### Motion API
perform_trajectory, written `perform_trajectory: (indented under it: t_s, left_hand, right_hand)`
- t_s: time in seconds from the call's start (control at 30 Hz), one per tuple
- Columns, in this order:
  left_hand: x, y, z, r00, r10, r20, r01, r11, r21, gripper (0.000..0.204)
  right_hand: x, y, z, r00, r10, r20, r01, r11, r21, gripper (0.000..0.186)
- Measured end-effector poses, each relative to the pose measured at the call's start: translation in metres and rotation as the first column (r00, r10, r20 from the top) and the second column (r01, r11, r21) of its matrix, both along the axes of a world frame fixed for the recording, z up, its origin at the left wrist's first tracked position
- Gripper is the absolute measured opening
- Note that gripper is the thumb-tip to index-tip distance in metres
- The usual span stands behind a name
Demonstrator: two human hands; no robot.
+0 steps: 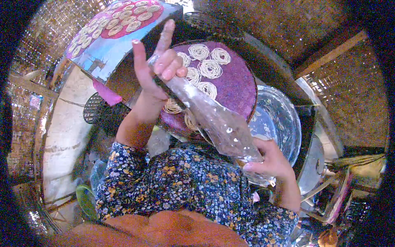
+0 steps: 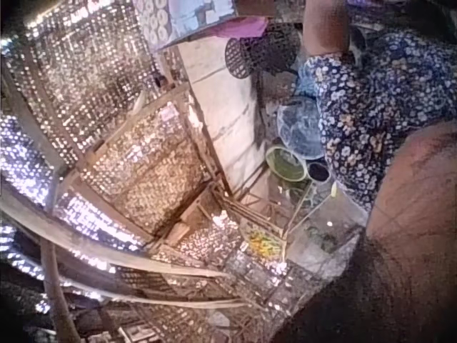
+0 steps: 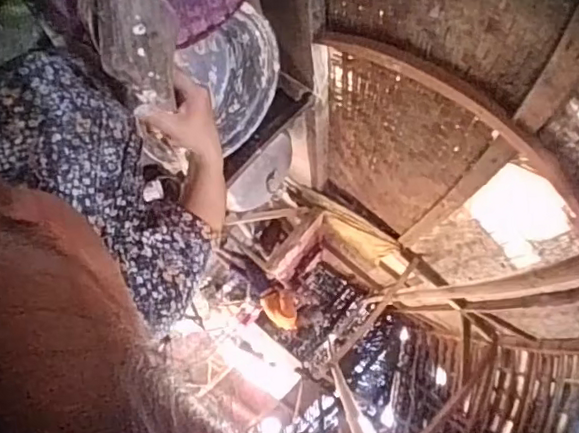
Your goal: The person is using a wooden tool to extrude a white paste onto a circular tray to form spiral-shaped snacks, then moves the full tray to a side table and refills the tool with more paste using a spatula.
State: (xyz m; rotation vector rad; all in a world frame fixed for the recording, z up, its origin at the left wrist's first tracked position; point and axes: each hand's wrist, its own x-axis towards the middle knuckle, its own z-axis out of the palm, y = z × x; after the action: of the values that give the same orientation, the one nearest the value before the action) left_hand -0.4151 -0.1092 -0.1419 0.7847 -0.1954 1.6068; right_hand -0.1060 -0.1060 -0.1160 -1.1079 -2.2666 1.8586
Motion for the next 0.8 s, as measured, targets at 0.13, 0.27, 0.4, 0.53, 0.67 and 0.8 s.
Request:
perform_trajectory:
  t_s: [0.13, 0.27, 0.4, 0.53, 0.67, 0.8]
  left_hand:
    - [0.007, 0.016, -0.028, 0.93, -0.365, -0.045, 0.281, 0.782, -0.556, 0.061]
    - [0.031, -0.007, -0.058, 0.528, -0.272, -0.804, -0.166, 0.896, -0.412, 0.055]
    - [0.036, -0.015, -0.06, 0.281, -0.239, -0.93, -0.245, 0.919, -0.31, 0.049]
    - [0.037, -0.016, -0.06, 0.155, -0.312, -0.937, -0.198, 0.919, -0.339, 0.042]
    - [0.023, -0.01, -0.096, -0.579, 0.02, -0.815, -0.278, 0.935, 0.221, 0.045]
    - [0.016, -0.021, -0.075, -0.788, 0.487, -0.376, 0.174, 0.763, 0.623, 0.052]
  right_hand:
    - [0.005, -0.004, -0.009, 0.997, -0.052, -0.056, 0.05, 0.998, -0.027, 0.06]
    - [0.0, -0.003, -0.014, 0.987, -0.061, -0.145, 0.061, 0.998, -0.004, 0.062]
    - [0.003, 0.002, -0.022, 0.986, -0.044, -0.162, 0.05, 0.998, 0.034, 0.064]
    - [0.003, 0.001, -0.023, 0.974, -0.121, -0.192, 0.136, 0.989, 0.063, 0.066]
    - [0.008, 0.007, -0.028, 0.957, -0.212, -0.2, 0.216, 0.976, -0.004, 0.066]
    - [0.017, 0.004, -0.027, 0.914, -0.322, -0.247, 0.307, 0.947, -0.099, 0.067]
